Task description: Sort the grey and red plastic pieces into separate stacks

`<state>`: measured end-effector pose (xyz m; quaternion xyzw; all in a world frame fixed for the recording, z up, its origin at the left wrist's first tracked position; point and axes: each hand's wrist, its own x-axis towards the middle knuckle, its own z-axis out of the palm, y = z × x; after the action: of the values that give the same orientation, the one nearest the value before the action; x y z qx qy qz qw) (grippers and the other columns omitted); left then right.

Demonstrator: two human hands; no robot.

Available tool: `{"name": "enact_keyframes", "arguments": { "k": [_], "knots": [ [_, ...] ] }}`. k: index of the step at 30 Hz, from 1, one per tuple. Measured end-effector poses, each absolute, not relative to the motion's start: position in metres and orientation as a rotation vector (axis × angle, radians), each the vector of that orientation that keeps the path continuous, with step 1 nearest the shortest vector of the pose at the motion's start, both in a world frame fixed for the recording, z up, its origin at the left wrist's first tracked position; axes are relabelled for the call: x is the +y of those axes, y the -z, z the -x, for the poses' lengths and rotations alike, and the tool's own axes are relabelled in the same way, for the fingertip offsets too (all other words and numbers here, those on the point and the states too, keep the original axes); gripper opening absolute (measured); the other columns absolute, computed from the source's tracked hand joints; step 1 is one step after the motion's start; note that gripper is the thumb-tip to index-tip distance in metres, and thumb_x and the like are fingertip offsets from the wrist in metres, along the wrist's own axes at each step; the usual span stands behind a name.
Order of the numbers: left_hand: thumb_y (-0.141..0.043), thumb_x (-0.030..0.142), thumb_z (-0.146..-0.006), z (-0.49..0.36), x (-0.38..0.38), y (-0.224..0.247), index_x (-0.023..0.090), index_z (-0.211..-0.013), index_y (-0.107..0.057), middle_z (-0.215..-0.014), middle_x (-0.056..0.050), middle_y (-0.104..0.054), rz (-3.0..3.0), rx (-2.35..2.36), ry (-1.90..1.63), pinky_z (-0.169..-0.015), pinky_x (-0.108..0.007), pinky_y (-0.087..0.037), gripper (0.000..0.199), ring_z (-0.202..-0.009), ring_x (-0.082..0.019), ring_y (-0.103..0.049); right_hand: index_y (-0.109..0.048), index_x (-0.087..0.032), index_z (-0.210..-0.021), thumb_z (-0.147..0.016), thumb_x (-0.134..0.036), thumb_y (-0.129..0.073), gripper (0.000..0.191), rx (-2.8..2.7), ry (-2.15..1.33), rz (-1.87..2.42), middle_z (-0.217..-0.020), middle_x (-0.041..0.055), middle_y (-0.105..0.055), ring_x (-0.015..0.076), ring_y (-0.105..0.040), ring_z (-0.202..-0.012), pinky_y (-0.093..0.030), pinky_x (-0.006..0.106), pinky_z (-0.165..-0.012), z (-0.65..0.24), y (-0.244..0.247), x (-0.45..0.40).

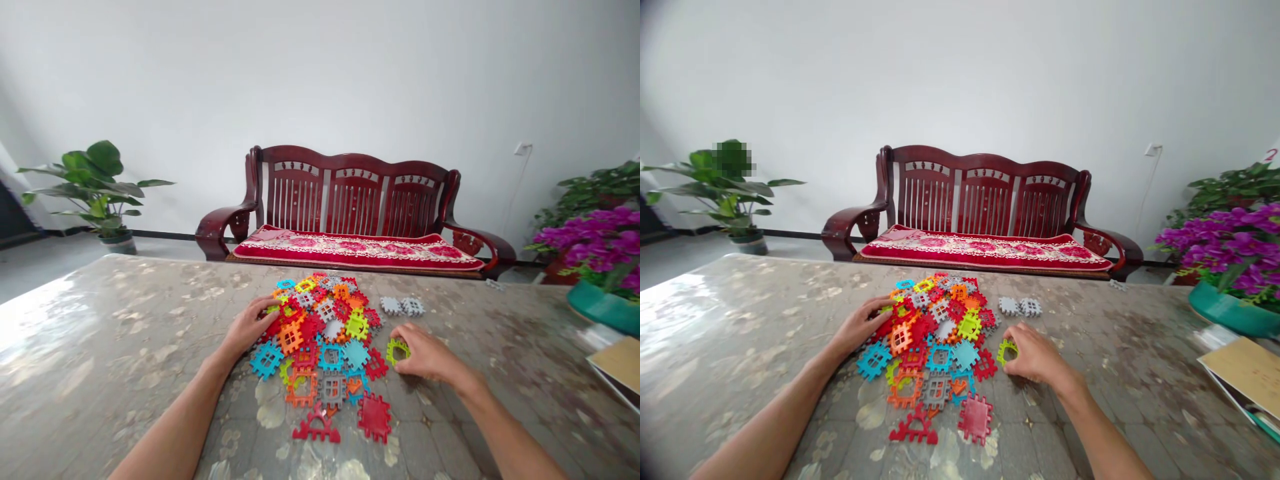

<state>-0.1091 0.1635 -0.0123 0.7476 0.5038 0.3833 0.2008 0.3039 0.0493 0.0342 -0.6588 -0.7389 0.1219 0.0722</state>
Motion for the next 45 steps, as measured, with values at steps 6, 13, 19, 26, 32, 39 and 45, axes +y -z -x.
{"name": "enact_keyframes", "arguments": {
  "k": [6, 13, 19, 26, 32, 39, 45],
  "knots": [
    [-0.054, 0.053, -0.082, 0.108, 0.163, 0.013, 0.023, -0.108, -0.072, -0.123, -0.007, -0.066, -2.085, 1.406, -1.081, -0.104, -0.04, -0.046, 0.043, -0.117, -0.026, -0.059, -0.062, -0.02, -0.106, -0.06, -0.013, -0.063, 0.046, -2.123, -0.451, 1.815, -0.105, 0.0048, -0.055, 0.0172, -0.058, -0.088, -0.045, 0.027, -0.081, -0.297, -0.044, 0.053],
    [-0.054, 0.052, -0.083, 0.107, 0.161, 0.01, 0.024, -0.11, -0.071, -0.124, -0.007, -0.066, -2.072, 1.424, -1.074, -0.104, -0.04, -0.045, 0.043, -0.118, -0.025, -0.059, -0.065, -0.023, -0.111, -0.062, -0.018, -0.07, 0.05, -1.971, -0.407, 1.573, -0.108, 0.0059, -0.059, 0.0232, -0.058, -0.103, -0.045, 0.035, -0.094, -0.264, -0.058, 0.081],
    [-0.054, 0.051, -0.085, 0.108, 0.16, 0.01, 0.023, -0.115, -0.069, -0.13, -0.008, -0.062, -2.111, 1.441, -1.076, -0.104, -0.038, -0.045, 0.045, -0.121, -0.025, -0.058, -0.063, -0.022, -0.115, -0.073, -0.027, -0.066, 0.043, -1.839, -0.529, 1.438, -0.115, 0.0067, -0.059, 0.021, -0.061, -0.102, -0.051, 0.034, -0.087, -0.234, -0.048, 0.11],
    [-0.049, 0.051, -0.088, 0.109, 0.159, 0.01, 0.026, -0.118, -0.068, -0.135, -0.007, -0.059, -2.137, 1.445, -0.978, -0.11, -0.041, -0.039, 0.044, -0.124, -0.025, -0.055, -0.067, -0.02, -0.111, -0.08, -0.023, -0.059, 0.032, -1.93, -0.328, 1.452, -0.114, 0.0076, -0.067, 0.0231, -0.058, -0.111, -0.041, 0.041, -0.101, -0.203, -0.048, 0.121],
    [-0.05, 0.049, -0.088, 0.109, 0.157, 0.008, 0.027, -0.113, -0.071, -0.133, -0.006, -0.06, -2.142, 1.415, -0.98, -0.11, -0.042, -0.039, 0.039, -0.124, -0.025, -0.055, -0.06, -0.021, -0.126, -0.078, -0.029, -0.063, 0.048, -2.166, -0.126, 1.519, -0.126, 0.01, -0.064, 0.0289, -0.05, -0.121, -0.037, 0.044, -0.104, -0.175, -0.05, 0.126],
    [-0.051, 0.05, -0.086, 0.108, 0.158, 0.008, 0.028, -0.112, -0.071, -0.132, -0.006, -0.061, -2.119, 1.436, -0.992, -0.11, -0.042, -0.039, 0.039, -0.123, -0.025, -0.056, -0.064, -0.023, -0.119, -0.072, -0.022, -0.065, 0.047, -2.204, -0.075, 1.576, -0.117, 0.0085, -0.068, 0.0289, -0.055, -0.112, -0.039, 0.042, -0.099, -0.162, -0.051, 0.134],
    [-0.052, 0.05, -0.087, 0.109, 0.159, 0.012, 0.027, -0.112, -0.071, -0.131, -0.006, -0.061, -2.121, 1.439, -1.009, -0.11, -0.041, -0.039, 0.04, -0.122, -0.025, -0.057, -0.073, -0.027, -0.098, -0.066, -0.014, -0.058, 0.038, -1.916, -0.312, 1.546, -0.096, 0.0013, -0.073, 0.0215, -0.062, -0.09, -0.046, 0.033, -0.084, -0.161, -0.049, 0.142]
  ]
}}
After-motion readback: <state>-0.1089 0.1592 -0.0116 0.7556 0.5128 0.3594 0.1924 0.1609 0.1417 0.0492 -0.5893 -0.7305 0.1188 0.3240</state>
